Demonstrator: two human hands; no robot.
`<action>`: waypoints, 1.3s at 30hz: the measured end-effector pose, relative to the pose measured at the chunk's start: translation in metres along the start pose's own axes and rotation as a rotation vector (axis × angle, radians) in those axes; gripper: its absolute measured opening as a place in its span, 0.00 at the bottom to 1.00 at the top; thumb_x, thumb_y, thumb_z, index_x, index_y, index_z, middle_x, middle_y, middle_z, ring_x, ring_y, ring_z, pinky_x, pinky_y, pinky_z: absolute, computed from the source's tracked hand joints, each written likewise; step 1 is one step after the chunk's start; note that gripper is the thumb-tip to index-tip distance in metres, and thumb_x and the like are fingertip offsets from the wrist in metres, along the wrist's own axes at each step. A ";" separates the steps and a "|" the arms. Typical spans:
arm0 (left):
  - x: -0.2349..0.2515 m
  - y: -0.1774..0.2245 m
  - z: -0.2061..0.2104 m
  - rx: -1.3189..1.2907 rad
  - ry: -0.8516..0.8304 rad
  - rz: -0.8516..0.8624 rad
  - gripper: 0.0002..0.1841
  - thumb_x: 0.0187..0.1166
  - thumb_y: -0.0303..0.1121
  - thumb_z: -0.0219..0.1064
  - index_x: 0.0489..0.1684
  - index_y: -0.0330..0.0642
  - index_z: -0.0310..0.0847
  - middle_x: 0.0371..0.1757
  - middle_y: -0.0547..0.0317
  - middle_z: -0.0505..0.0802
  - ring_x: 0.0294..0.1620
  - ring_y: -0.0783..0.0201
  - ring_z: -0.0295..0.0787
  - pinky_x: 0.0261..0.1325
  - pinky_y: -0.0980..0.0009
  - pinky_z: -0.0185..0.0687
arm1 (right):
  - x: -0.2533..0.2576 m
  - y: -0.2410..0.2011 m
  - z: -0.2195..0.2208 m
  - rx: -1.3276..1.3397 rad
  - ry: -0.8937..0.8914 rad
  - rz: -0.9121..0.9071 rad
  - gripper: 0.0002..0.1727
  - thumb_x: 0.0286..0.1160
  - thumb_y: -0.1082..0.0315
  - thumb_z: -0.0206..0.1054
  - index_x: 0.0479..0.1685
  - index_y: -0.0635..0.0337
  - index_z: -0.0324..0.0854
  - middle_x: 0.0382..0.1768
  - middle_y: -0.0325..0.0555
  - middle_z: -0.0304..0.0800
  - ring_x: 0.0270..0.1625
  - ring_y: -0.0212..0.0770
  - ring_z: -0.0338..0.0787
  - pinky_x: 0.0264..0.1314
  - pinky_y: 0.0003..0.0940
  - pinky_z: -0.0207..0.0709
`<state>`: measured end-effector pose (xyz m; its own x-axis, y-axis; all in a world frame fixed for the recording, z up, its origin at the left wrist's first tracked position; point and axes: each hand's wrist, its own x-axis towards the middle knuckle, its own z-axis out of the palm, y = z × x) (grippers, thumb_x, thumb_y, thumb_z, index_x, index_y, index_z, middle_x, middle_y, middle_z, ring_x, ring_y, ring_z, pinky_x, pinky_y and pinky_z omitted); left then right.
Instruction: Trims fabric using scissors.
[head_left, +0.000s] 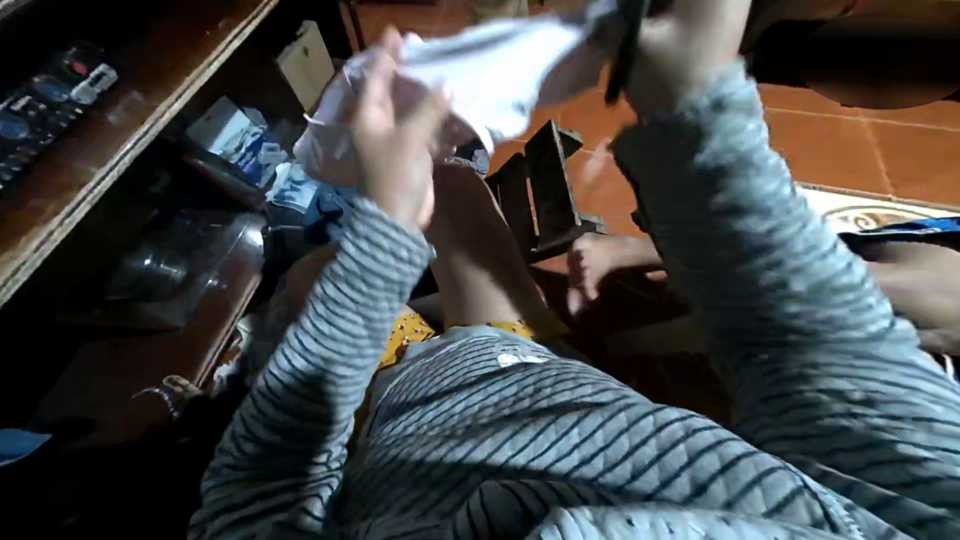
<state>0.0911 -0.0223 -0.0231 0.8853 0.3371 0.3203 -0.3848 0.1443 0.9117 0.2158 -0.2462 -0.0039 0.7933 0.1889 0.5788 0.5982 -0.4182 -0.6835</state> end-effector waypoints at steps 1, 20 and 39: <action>-0.025 -0.019 -0.001 0.025 -0.009 -0.065 0.39 0.76 0.19 0.69 0.90 0.36 0.55 0.75 0.45 0.80 0.61 0.60 0.87 0.58 0.64 0.89 | -0.037 0.000 -0.006 -0.019 -0.077 0.065 0.36 0.60 0.61 0.78 0.69 0.68 0.70 0.48 0.45 0.89 0.43 0.30 0.90 0.51 0.31 0.87; -0.129 -0.107 -0.011 0.151 -0.157 -0.555 0.25 0.66 0.13 0.72 0.65 0.32 0.78 0.56 0.49 0.88 0.41 0.64 0.92 0.47 0.66 0.93 | -0.313 0.052 -0.053 0.795 -0.987 0.761 0.36 0.65 0.23 0.65 0.50 0.46 0.84 0.28 0.20 0.85 0.27 0.16 0.81 0.29 0.14 0.75; -0.139 -0.092 -0.008 0.099 0.060 -0.613 0.24 0.68 0.15 0.73 0.61 0.35 0.67 0.58 0.50 0.79 0.44 0.64 0.90 0.51 0.65 0.92 | -0.267 0.027 0.005 0.942 -0.975 0.748 0.34 0.68 0.29 0.68 0.45 0.54 0.81 0.25 0.29 0.86 0.26 0.25 0.86 0.31 0.21 0.82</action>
<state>0.0014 -0.0748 -0.1530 0.9202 0.2722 -0.2814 0.2173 0.2426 0.9455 0.0207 -0.3032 -0.1789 0.4729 0.8420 -0.2595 -0.4001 -0.0571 -0.9147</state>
